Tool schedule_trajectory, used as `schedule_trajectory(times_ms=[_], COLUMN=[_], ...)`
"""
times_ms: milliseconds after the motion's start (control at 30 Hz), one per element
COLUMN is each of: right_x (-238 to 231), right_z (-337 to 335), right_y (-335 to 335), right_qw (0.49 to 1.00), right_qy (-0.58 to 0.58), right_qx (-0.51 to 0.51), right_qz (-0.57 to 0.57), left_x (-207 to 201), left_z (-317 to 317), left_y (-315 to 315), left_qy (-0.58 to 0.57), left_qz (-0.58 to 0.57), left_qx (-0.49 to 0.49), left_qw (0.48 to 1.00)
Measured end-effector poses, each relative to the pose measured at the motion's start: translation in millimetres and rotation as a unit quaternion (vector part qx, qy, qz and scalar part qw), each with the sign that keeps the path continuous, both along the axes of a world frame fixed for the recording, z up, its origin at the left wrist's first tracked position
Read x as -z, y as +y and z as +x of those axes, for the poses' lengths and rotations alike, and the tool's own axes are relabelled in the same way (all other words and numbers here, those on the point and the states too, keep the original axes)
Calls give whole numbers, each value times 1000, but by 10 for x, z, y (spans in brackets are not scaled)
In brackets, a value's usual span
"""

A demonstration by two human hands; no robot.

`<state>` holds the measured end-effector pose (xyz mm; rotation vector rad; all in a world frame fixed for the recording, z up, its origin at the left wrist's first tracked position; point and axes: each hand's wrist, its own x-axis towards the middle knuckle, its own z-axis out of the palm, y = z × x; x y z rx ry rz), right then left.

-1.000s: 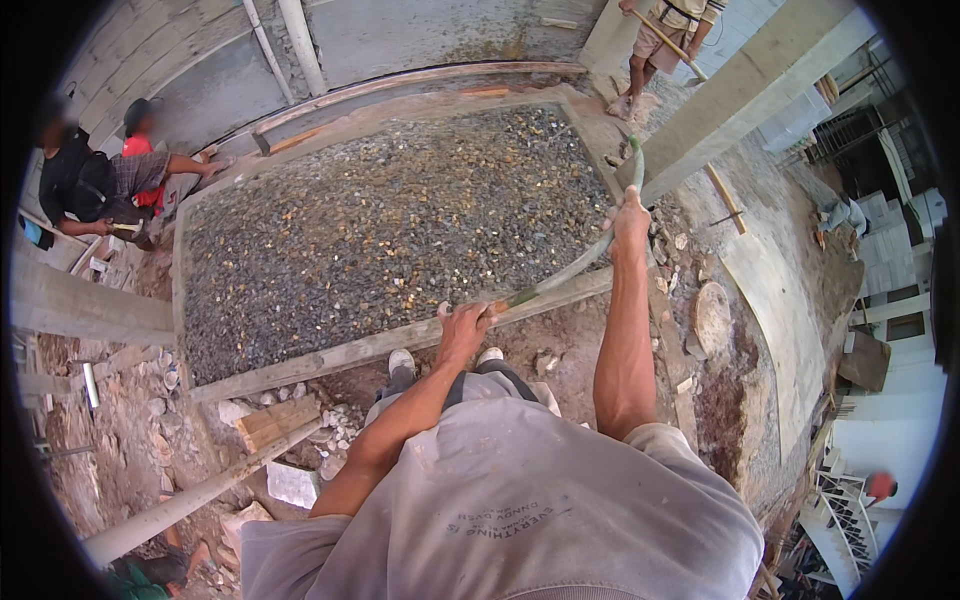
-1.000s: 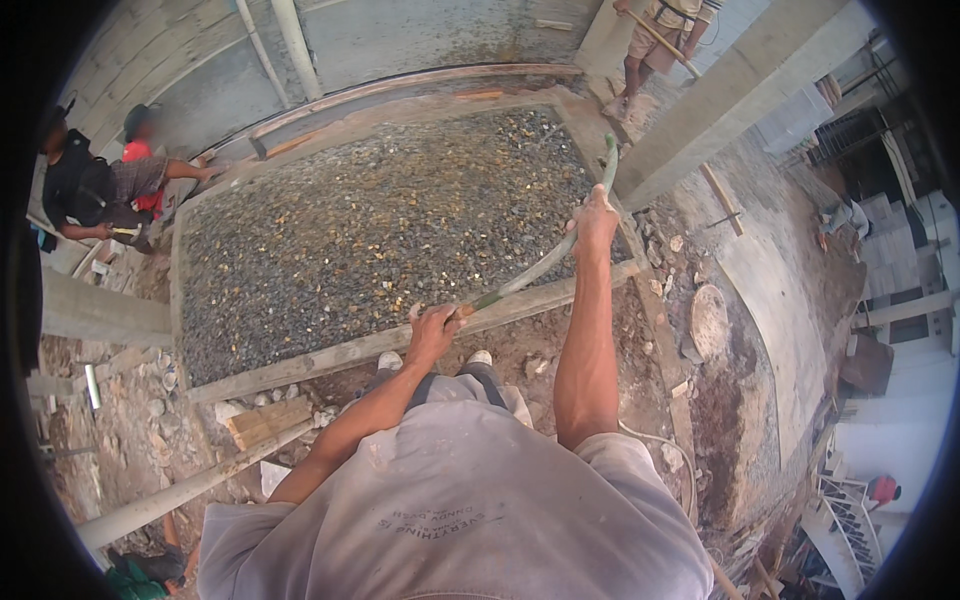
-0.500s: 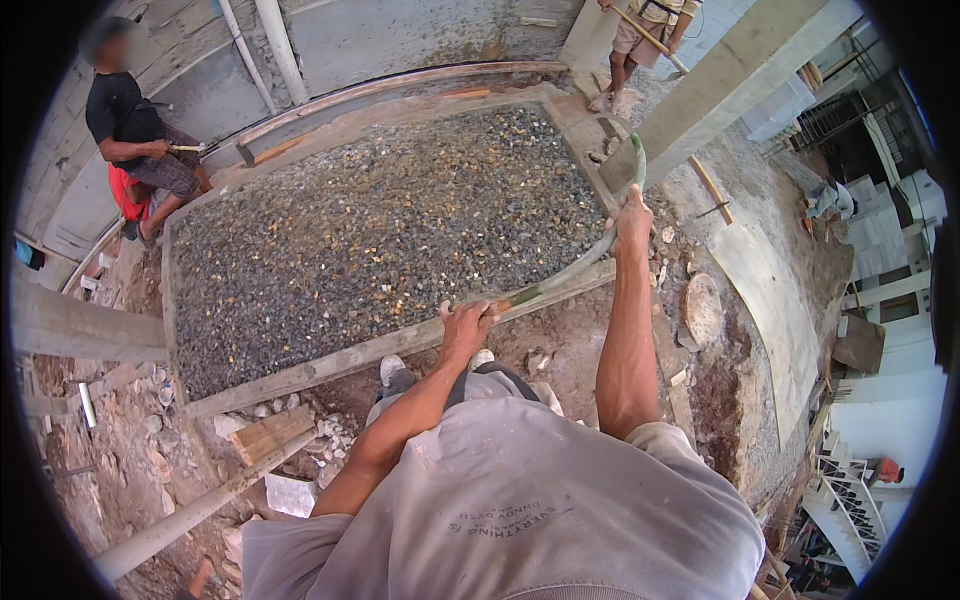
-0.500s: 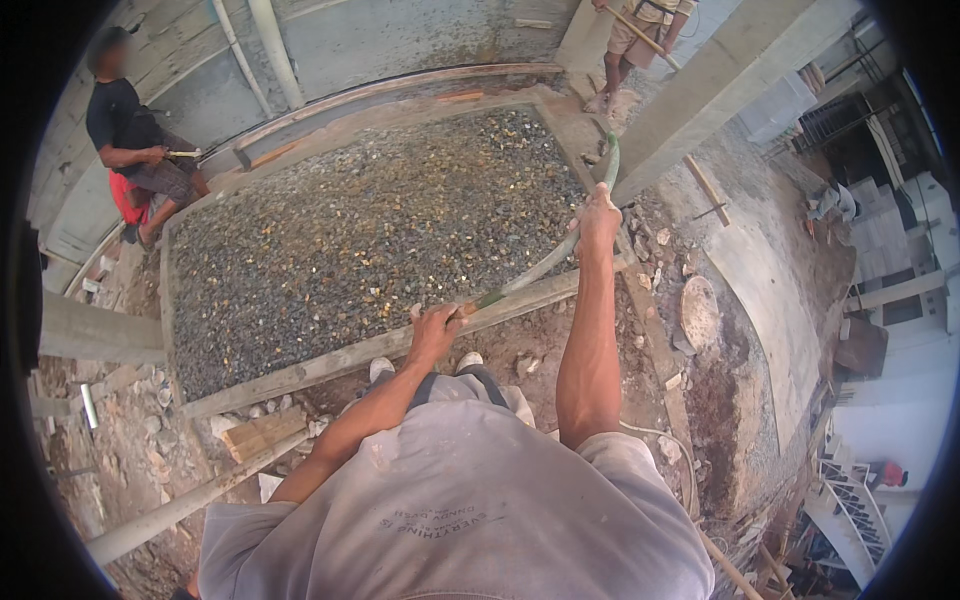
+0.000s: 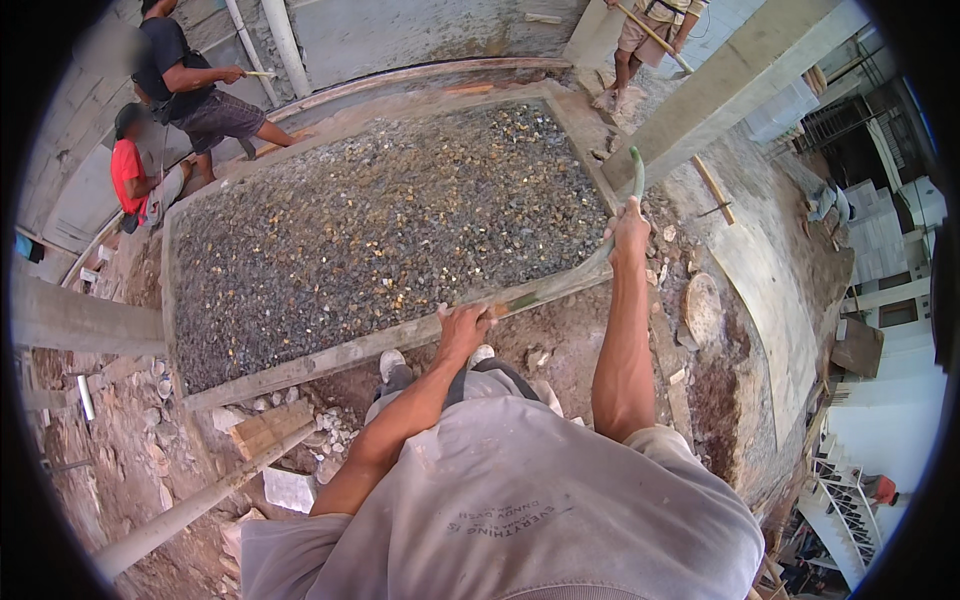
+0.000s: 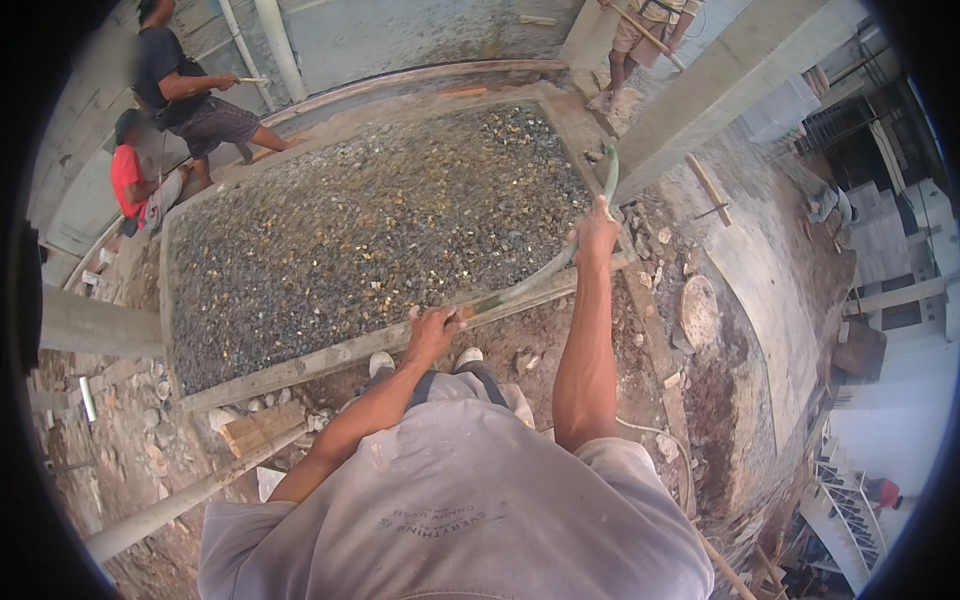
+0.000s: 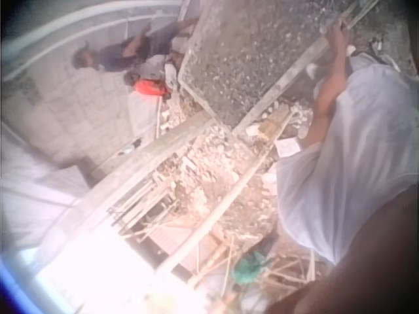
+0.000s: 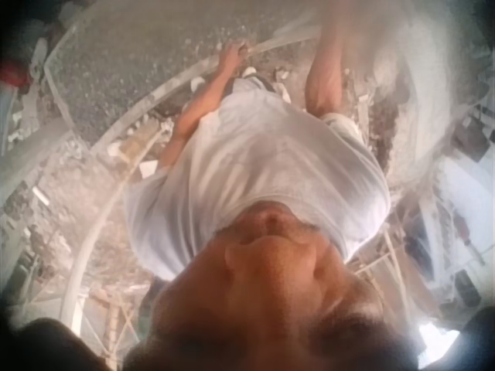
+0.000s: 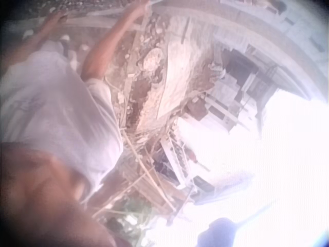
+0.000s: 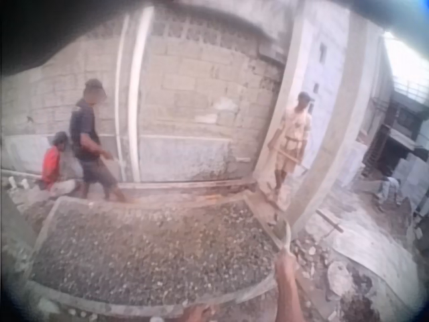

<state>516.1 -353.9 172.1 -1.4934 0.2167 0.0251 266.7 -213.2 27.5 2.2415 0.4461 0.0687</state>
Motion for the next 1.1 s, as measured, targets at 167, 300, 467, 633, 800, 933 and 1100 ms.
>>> schedule_trajectory(times_ms=[167, 300, 467, 633, 800, 933, 1100], right_x=[35, 91, -17, 116, 203, 354, 556], right_z=[-100, -71, -134, -115, -265, -318, -389], right_y=[37, 15, 36, -59, -50, 32, 189], right_qw=[1000, 1000, 1000, 999, 999, 998, 995], right_qy=[22, 7, 22, -3, 38, 60, 80], right_qx=[-6, 0, -7, 32, 31, 4, -57], right_qz=[6, 26, -4, 19, -20, 4, 4], left_x=[82, 93, 81, -25, 167, 175, 266], left_z=[-110, -122, -103, -86, -150, -252, -421], left_y=[60, 65, 88, 77, 105, 165, 266], left_qy=[2, -17, -3, 2, 36, 124, 161], left_qz=[-13, 12, -2, -12, 13, 5, -20], left_qx=[-12, -7, -6, 7, 15, 21, 4], left_qw=[1000, 1000, 1000, 1000, 999, 992, 987])
